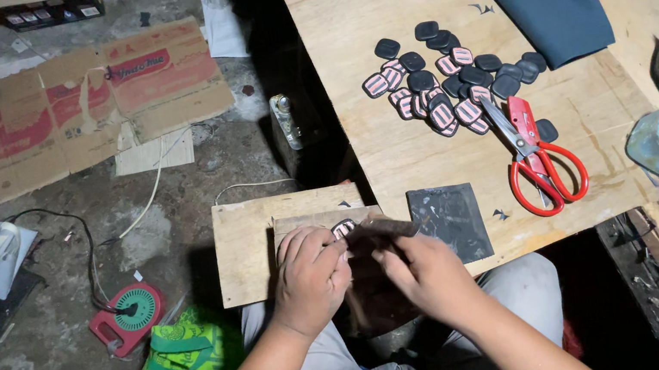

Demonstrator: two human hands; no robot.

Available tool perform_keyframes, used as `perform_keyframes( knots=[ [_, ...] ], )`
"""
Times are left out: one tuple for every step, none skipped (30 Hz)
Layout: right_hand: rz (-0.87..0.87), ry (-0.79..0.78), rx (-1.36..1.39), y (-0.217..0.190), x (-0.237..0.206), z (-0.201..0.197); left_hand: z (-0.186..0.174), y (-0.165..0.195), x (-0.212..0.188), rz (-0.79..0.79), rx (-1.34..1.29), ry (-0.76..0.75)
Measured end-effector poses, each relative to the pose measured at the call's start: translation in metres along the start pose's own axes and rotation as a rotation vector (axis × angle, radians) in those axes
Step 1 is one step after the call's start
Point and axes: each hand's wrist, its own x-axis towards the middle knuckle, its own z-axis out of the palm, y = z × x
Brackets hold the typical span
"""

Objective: The person repeatedly picks up small black rubber pieces, trims their edges with scissors, and then uses a hammer and metal punch to emboss a pattern into each piece. Finished pieces are placed into a small container on the table.

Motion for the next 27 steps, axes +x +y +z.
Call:
perform_keyframes(
  knots=[
    [-0.055,0.013,0.025,-0.002,-0.001,0.001,0.001,0.000,0.000,0.000,0.014,0.005],
    [-0.110,0.025,0.050,-0.006,-0.002,0.004,0.002,-0.001,-0.001,-0.001,0.028,0.009],
    [-0.167,0.036,0.075,-0.010,0.000,0.007,0.003,-0.001,-0.001,-0.003,0.044,0.014],
    [-0.190,0.053,0.073,-0.013,0.004,0.009,0.003,-0.002,-0.002,-0.001,0.046,0.011],
    [-0.211,0.070,0.072,-0.017,0.007,0.010,0.003,-0.002,-0.002,0.001,0.048,0.005],
    [-0.232,0.088,0.071,-0.020,0.010,0.010,0.004,-0.002,-0.003,0.002,0.049,-0.001],
    [-0.227,0.085,0.081,-0.023,0.013,0.010,0.004,-0.002,-0.004,0.001,0.061,-0.001],
    [-0.224,0.084,0.090,-0.025,0.017,0.010,0.005,-0.003,-0.004,0.001,0.073,0.002],
    [-0.219,0.085,0.100,-0.026,0.019,0.009,0.006,-0.002,-0.004,0.003,0.084,0.002],
    [-0.204,0.068,0.073,-0.026,0.022,0.008,0.006,-0.002,-0.003,0.006,0.098,0.002],
    [-0.189,0.050,0.047,-0.025,0.023,0.007,0.006,-0.002,-0.003,0.008,0.111,0.001],
    [-0.172,0.032,0.022,-0.024,0.024,0.007,0.006,-0.002,-0.003,0.010,0.124,-0.001],
    [-0.154,0.042,0.022,-0.022,0.024,0.006,0.006,-0.001,-0.002,0.014,0.110,-0.001],
    [-0.136,0.050,0.024,-0.020,0.023,0.006,0.005,-0.001,-0.002,0.015,0.097,-0.003],
    [-0.119,0.058,0.026,-0.017,0.023,0.006,0.004,-0.002,-0.001,0.017,0.085,-0.004],
    [-0.103,0.057,0.014,-0.015,0.024,0.007,0.003,-0.002,0.000,0.014,0.081,-0.004],
    [-0.086,0.052,0.001,-0.013,0.023,0.009,0.003,-0.002,0.001,0.006,0.078,-0.004],
    [-0.065,0.047,-0.009,-0.012,0.021,0.009,0.003,-0.001,0.001,-0.002,0.072,-0.008],
    [-0.044,0.050,-0.029,-0.009,0.019,0.007,0.002,0.000,0.001,-0.008,0.069,-0.015],
    [-0.028,0.055,-0.052,-0.007,0.018,0.003,0.002,0.000,0.001,-0.013,0.067,-0.016],
    [-0.013,0.057,-0.073,-0.006,0.017,0.001,0.002,0.001,0.002,-0.019,0.067,-0.018],
    [-0.102,0.109,-0.024,-0.006,0.014,-0.001,0.002,0.002,0.002,-0.024,0.073,-0.015],
    [-0.193,0.159,0.025,-0.006,0.010,-0.004,0.003,0.003,0.002,-0.030,0.079,-0.011],
    [-0.285,0.210,0.073,-0.007,0.008,-0.006,0.003,0.004,0.003,-0.036,0.085,-0.007],
    [-0.184,0.134,0.024,-0.008,0.008,-0.005,0.003,0.005,0.003,-0.045,0.083,-0.008],
    [-0.083,0.060,-0.023,-0.010,0.009,-0.003,0.003,0.005,0.003,-0.052,0.082,-0.009],
    [0.018,-0.012,-0.070,-0.012,0.010,-0.002,0.003,0.005,0.003,-0.056,0.080,-0.010]
  ],
)
